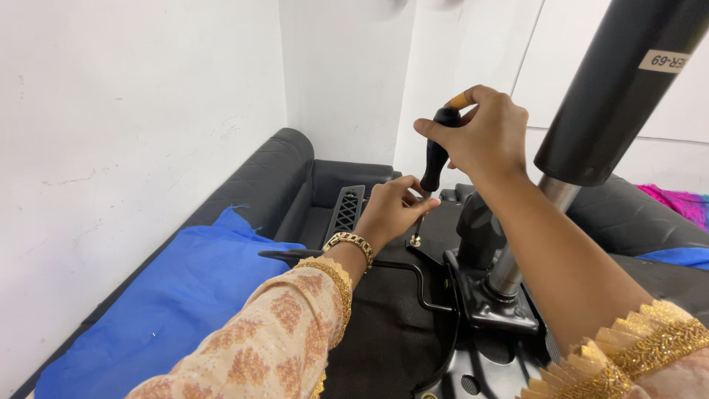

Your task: The person uses a screwdriver to tighten screws into the base of an office chair. The person holds the chair base steady with one hand while turning the screwdriver with the other to secure the screws.

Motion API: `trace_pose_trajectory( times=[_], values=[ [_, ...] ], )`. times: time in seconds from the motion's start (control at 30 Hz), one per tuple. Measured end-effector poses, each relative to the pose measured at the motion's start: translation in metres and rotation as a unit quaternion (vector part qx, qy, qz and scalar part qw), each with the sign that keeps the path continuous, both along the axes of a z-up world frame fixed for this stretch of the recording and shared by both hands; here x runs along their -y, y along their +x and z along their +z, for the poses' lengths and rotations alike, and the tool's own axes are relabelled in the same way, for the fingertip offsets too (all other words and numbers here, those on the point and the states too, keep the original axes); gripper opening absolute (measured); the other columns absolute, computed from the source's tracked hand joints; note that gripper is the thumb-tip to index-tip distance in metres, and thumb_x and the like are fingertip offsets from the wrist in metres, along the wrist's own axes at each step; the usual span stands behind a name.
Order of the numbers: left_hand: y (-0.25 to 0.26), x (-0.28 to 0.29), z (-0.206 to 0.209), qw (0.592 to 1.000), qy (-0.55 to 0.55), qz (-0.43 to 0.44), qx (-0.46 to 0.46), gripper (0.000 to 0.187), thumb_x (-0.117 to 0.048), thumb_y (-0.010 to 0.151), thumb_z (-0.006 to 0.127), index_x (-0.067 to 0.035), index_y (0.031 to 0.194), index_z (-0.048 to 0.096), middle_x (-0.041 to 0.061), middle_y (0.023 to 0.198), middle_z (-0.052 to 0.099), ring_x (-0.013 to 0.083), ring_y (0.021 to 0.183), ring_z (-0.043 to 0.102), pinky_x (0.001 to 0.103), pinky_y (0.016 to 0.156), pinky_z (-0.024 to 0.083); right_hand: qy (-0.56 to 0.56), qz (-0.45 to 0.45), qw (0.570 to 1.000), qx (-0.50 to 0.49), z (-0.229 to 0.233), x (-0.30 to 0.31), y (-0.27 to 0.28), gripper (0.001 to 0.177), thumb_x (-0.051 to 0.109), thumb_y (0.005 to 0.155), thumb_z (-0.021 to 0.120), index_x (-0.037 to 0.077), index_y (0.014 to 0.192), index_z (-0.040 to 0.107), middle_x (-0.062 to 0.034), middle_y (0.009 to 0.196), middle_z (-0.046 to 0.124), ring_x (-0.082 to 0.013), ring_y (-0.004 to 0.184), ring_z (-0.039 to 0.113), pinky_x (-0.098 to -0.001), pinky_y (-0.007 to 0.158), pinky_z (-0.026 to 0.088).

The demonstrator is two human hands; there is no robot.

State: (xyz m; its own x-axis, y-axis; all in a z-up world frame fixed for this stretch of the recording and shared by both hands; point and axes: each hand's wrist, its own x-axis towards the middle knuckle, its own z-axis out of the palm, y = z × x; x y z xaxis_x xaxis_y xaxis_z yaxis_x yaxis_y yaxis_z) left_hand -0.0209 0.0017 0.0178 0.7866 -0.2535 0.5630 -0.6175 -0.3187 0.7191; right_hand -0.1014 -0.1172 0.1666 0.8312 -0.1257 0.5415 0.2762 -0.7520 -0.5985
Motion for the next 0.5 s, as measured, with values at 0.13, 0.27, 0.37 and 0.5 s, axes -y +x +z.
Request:
trace_pose_trajectory(
  times=[0.13, 0.27, 0.37, 0.5],
  values=[
    [-0.002, 0.002, 0.000, 1.000, -0.018, -0.015, 0.001, 0.027, -0.026, 0.087, 0.077, 0.001, 0.091, 0.072, 0.008, 0.074, 0.077, 0.0131, 0.068, 0.076, 0.026, 0.062, 0.059, 0.034, 0.053, 0.998, 0.001, 0.000, -0.001, 0.001, 0.040, 0.024, 0.090, 0.074, 0.006, 0.123, 0.060, -0.0155, 0.111, 0.067, -0.0155, 0.056, 0.071, -0.0249, 0.048, 0.062],
    [-0.005, 0.000, 0.005, 1.000, -0.002, 0.001, -0.005, 0.029, -0.030, 0.089, 0.074, -0.001, 0.091, 0.073, 0.008, 0.074, 0.077, 0.0143, 0.065, 0.076, 0.027, 0.062, 0.059, 0.022, 0.129, 0.991, -0.005, -0.005, 0.002, 0.006, 0.033, 0.020, 0.096, 0.061, 0.016, 0.129, 0.065, -0.0073, 0.120, 0.072, -0.0115, 0.057, 0.074, -0.0241, 0.053, 0.057],
    [-0.013, -0.002, 0.010, 0.999, 0.026, 0.034, -0.007, 0.033, -0.034, 0.089, 0.074, -0.002, 0.094, 0.070, 0.009, 0.074, 0.077, 0.0160, 0.067, 0.077, 0.027, 0.066, 0.060, 0.011, 0.102, 0.995, -0.005, -0.006, 0.003, 0.007, 0.032, 0.021, 0.096, 0.063, 0.017, 0.127, 0.067, -0.0084, 0.118, 0.071, -0.0147, 0.055, 0.073, -0.0281, 0.055, 0.059],
    [-0.017, 0.001, 0.015, 0.999, 0.027, 0.024, -0.026, 0.036, -0.034, 0.088, 0.074, -0.003, 0.104, 0.064, 0.010, 0.075, 0.077, 0.0176, 0.069, 0.078, 0.028, 0.068, 0.059, -0.009, 0.005, 0.999, 0.032, -0.007, 0.008, 0.003, 0.035, 0.028, 0.088, 0.078, 0.011, 0.118, 0.071, -0.0115, 0.108, 0.074, -0.0138, 0.058, 0.070, -0.0294, 0.053, 0.059]
  ],
)
